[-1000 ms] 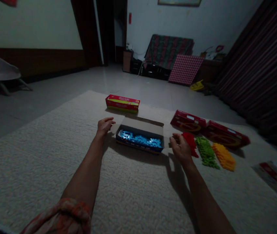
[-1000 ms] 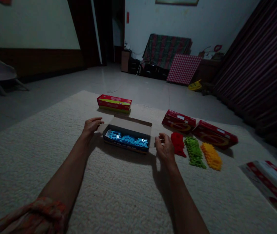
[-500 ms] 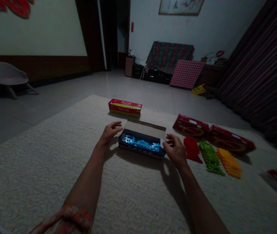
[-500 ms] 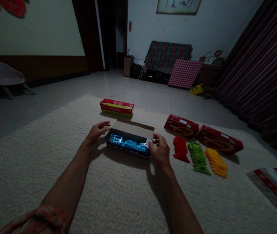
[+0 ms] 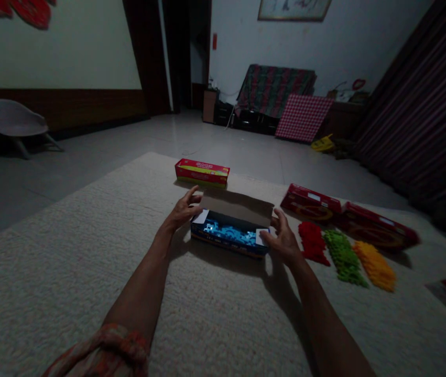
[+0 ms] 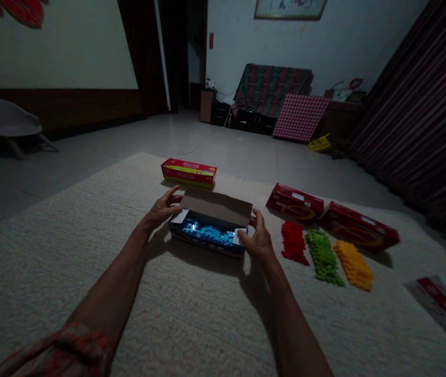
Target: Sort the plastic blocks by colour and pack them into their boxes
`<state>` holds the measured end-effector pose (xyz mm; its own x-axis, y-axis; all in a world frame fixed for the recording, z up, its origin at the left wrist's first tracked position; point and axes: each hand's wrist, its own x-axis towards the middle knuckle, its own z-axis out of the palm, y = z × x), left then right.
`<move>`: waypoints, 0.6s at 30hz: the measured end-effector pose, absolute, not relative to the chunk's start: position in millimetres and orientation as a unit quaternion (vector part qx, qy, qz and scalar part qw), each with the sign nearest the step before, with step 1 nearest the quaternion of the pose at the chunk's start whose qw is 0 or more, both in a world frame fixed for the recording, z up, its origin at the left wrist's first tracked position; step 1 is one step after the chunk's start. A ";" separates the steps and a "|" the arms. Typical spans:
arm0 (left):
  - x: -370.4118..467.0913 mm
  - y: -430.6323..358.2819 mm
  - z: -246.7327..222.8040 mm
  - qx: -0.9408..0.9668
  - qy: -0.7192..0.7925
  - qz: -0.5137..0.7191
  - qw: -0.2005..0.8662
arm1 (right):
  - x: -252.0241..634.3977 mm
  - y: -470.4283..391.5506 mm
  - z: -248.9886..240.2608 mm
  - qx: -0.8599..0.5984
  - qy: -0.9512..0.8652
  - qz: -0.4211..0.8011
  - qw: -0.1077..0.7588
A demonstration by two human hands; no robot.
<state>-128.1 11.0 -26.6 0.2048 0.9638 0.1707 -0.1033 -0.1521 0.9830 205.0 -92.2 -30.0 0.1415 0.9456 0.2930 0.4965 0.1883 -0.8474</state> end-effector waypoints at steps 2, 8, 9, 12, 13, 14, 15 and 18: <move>-125.5 8.3 -27.3 0.572 0.374 0.520 0.513 | 199.1 -94.5 -28.2 -0.590 -0.606 0.213 0.489; -124.7 -6.1 -24.4 0.588 0.380 0.531 0.477 | 193.5 -105.0 -28.4 -0.584 -0.622 0.157 0.497; -126.0 -9.3 -22.6 0.588 0.387 0.532 0.470 | 194.2 -108.4 -27.7 -0.577 -0.632 0.148 0.495; -130.9 -19.1 -15.9 0.591 0.399 0.542 0.445 | 196.0 -121.1 -23.4 -0.548 -0.665 0.137 0.488; -132.5 -22.3 -13.9 0.590 0.397 0.548 0.440 | 196.2 -125.5 -21.8 -0.540 -0.673 0.139 0.487; -134.0 -25.4 -12.2 0.587 0.394 0.553 0.441 | 196.3 -129.4 -20.6 -0.533 -0.677 0.143 0.487; -135.3 -28.4 -11.0 0.584 0.388 0.554 0.448 | 196.1 -132.8 -19.8 -0.528 -0.678 0.147 0.491; -138.3 -37.1 -10.4 0.575 0.366 0.545 0.489 | 194.5 -139.1 -20.7 -0.519 -0.672 0.144 0.508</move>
<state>-138.3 -37.1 -10.4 0.1386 0.9533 0.2684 -0.1126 -0.2540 0.9606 194.5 -139.1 -20.7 0.0564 0.8443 0.5329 0.5508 0.4188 -0.7220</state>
